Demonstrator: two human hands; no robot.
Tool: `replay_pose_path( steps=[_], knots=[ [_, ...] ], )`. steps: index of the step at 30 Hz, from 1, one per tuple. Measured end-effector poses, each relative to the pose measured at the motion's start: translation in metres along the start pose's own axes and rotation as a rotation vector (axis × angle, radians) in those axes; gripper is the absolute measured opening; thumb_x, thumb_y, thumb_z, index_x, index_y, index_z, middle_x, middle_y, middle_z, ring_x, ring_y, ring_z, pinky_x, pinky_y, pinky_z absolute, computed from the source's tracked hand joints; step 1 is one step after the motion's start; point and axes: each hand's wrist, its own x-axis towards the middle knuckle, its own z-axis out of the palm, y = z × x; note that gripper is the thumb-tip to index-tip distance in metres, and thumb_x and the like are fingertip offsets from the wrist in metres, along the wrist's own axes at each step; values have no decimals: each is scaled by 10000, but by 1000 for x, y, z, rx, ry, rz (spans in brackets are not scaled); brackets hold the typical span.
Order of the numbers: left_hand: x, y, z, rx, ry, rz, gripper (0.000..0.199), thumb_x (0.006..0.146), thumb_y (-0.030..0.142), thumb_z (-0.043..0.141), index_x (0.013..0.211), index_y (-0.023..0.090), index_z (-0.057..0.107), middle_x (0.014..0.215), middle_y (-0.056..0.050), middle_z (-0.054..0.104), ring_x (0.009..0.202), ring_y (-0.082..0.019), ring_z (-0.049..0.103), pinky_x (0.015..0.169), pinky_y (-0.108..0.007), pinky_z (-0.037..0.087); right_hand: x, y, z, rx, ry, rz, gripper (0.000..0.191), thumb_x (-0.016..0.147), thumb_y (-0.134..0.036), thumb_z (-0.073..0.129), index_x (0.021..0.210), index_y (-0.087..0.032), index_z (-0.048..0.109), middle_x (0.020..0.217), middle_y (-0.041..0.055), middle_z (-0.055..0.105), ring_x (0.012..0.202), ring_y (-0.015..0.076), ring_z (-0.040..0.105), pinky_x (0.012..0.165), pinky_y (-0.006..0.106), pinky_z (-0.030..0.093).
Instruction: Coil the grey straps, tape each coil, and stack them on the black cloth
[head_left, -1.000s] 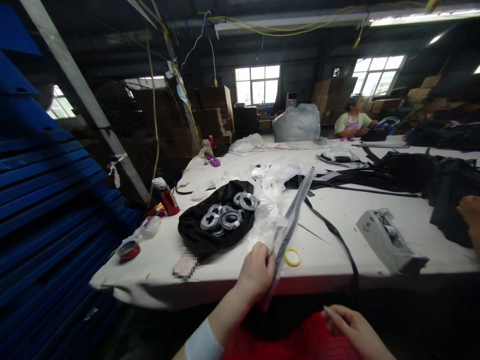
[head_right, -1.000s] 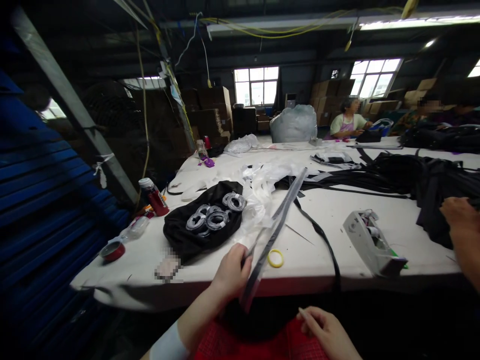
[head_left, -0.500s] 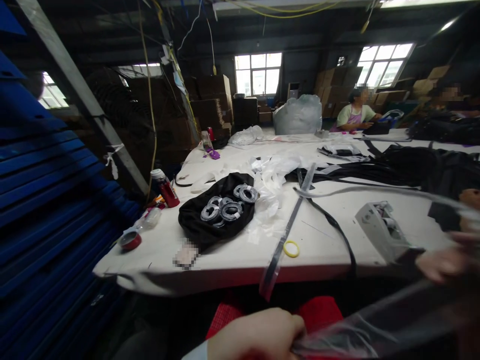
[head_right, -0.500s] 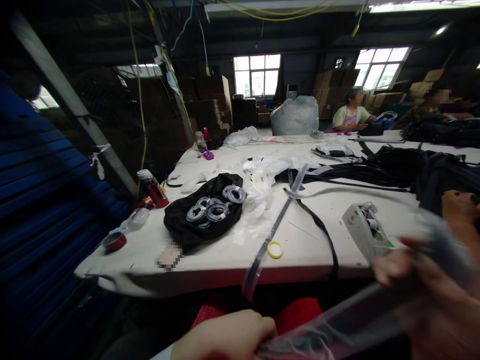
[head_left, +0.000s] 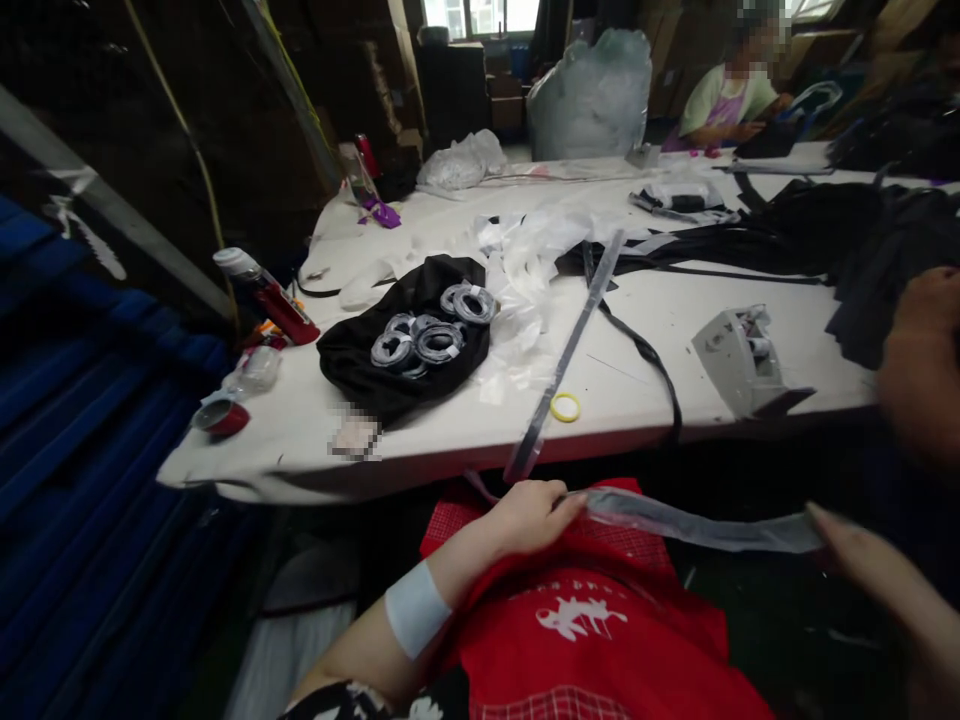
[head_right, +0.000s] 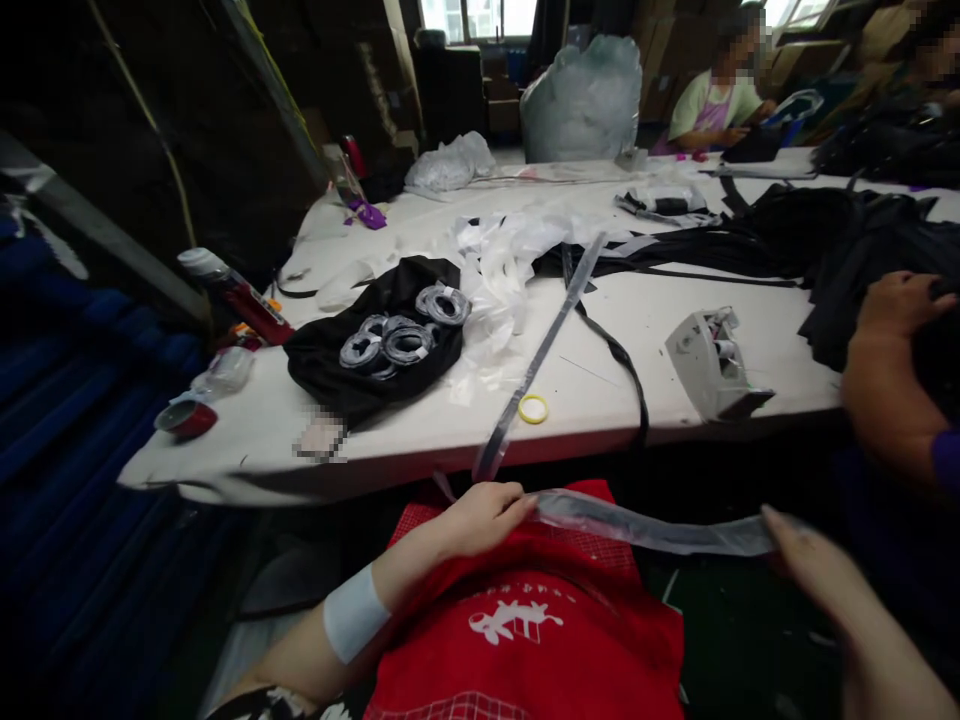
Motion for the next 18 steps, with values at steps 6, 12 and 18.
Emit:
replay_pose_path(
  steps=[6, 12, 18],
  knots=[
    [19, 33, 30, 280, 122, 347, 258, 918, 403, 565, 883, 155, 630, 914, -63, 706, 863, -235, 660, 749, -345, 468, -53, -110, 79, 311, -288, -420, 550, 859, -613, 463, 1167, -205, 666, 1231, 135, 663, 1146, 314, 607, 994, 450, 479],
    [22, 34, 25, 330, -25, 350, 318, 926, 436, 544, 989, 142, 649, 943, -101, 716, 825, -252, 679, 635, -343, 471, -68, -160, 80, 202, -782, -632, 417, 889, -544, 546, 1034, -193, 717, 993, 76, 723, 867, 238, 660, 785, 298, 524],
    [5, -33, -27, -285, -493, 40, 289, 958, 403, 514, 829, 170, 626, 700, -4, 673, 647, -134, 614, 632, -234, 438, -30, -115, 41, 96, -790, -401, 472, 804, -626, 629, 940, -186, 731, 898, 71, 723, 844, 251, 645, 745, 285, 505]
  ],
)
